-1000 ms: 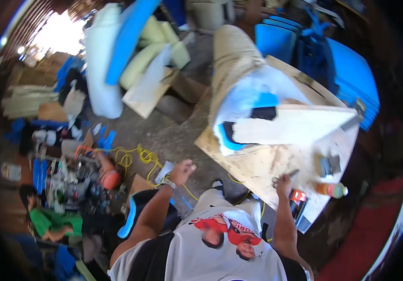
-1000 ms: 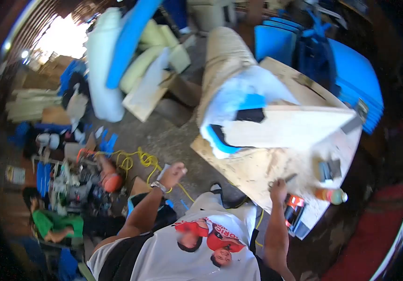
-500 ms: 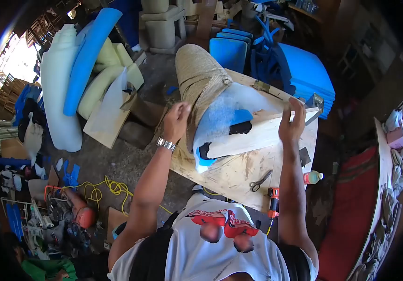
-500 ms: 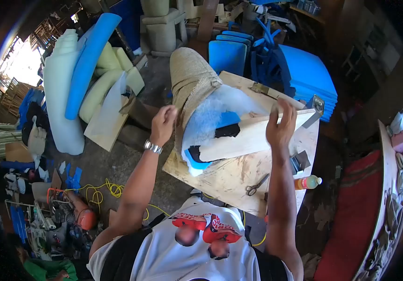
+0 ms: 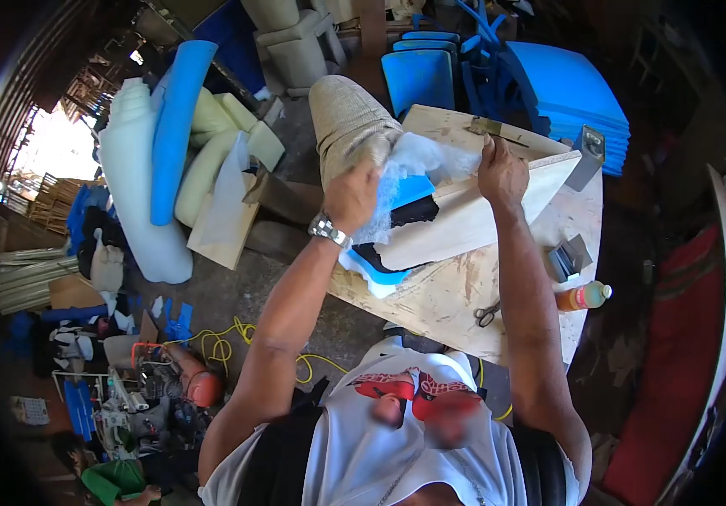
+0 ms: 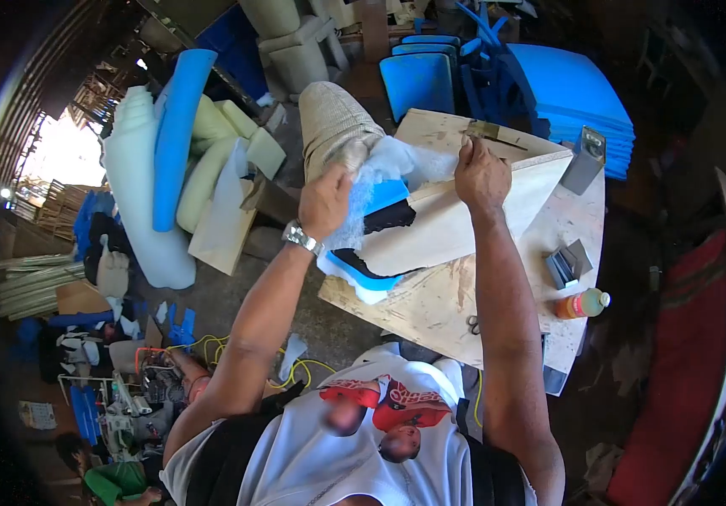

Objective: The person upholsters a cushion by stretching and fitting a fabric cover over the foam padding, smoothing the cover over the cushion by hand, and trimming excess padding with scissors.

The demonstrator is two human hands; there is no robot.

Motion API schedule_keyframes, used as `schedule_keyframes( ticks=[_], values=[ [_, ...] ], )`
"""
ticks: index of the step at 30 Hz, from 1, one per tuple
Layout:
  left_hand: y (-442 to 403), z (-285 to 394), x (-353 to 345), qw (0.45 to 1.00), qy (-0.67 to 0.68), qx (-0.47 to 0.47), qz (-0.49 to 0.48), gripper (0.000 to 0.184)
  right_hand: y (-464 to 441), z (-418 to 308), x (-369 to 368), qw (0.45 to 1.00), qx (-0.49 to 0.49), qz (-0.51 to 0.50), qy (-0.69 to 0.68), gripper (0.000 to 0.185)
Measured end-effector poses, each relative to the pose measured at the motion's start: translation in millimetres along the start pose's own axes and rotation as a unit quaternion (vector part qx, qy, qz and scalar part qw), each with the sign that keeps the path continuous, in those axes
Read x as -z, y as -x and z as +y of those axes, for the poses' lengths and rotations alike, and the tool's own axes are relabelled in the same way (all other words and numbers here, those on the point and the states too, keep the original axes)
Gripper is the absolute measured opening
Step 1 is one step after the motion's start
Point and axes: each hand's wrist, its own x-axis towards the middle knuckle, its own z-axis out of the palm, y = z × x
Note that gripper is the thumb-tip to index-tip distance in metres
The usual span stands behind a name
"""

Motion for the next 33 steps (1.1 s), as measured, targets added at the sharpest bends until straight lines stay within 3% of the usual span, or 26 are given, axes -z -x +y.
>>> schedule_keyframes(
  ticks=[3,7,10,15,17,18,19,21,25,26,33],
  values=[
    [21.7,41.9,13.4,0.995,-0.059,-0.032,-0.07,0.016,-2.7,-1.2,-1.4,1.0,-0.021,-0.012,0.001,0.029],
    [70.5,48.2,26.8,0.993,-0.016,-0.108,-0.037,0.008,5.3,0.1,2.7,1.0,-0.009,0.001,-0.03,0.027],
    [100.3,33.4,38.8,0.999,0.049,0.015,0.01,0.013,4.0,2.1,5.4,0.999,-0.013,-0.042,-0.017,0.025],
    [170.1,-41.7,36.5,0.993,0.025,0.113,0.036,0.03,-0.5,6.4,-1.4,0.999,0.021,-0.036,-0.007,0.029],
    [191.2,-62.5,30.8,0.972,-0.093,0.201,-0.083,0.044,-1.3,6.0,-5.4,0.999,0.033,-0.019,-0.016,0.031],
    [192.5,-68.5,27.6,0.963,-0.109,0.201,-0.143,0.056,-1.5,4.7,-4.1,0.999,0.026,-0.033,0.003,0.031],
    [186.7,-69.9,26.0,0.963,-0.105,0.205,-0.139,0.056,-3.3,4.0,-3.3,0.999,0.018,-0.043,0.023,0.031],
    [171.0,-65.6,18.2,0.947,-0.08,0.221,-0.219,0.059,-2.5,8.6,-8.3,0.999,0.039,-0.022,0.026,0.03],
    [147.7,-81.6,-1.6,0.941,-0.121,0.222,-0.224,0.047,-5.5,7.5,-7.4,0.997,0.041,-0.034,0.049,0.027],
    [145.9,-85.4,-6.8,0.934,-0.14,0.205,-0.256,0.039,-4.7,6.7,-6.8,0.997,0.037,-0.038,0.052,0.026],
    [142.0,-65.0,15.1,0.887,-0.157,0.208,-0.381,0.033,-2.8,9.0,-13.4,0.998,0.038,-0.02,0.045,0.024]
  ],
)
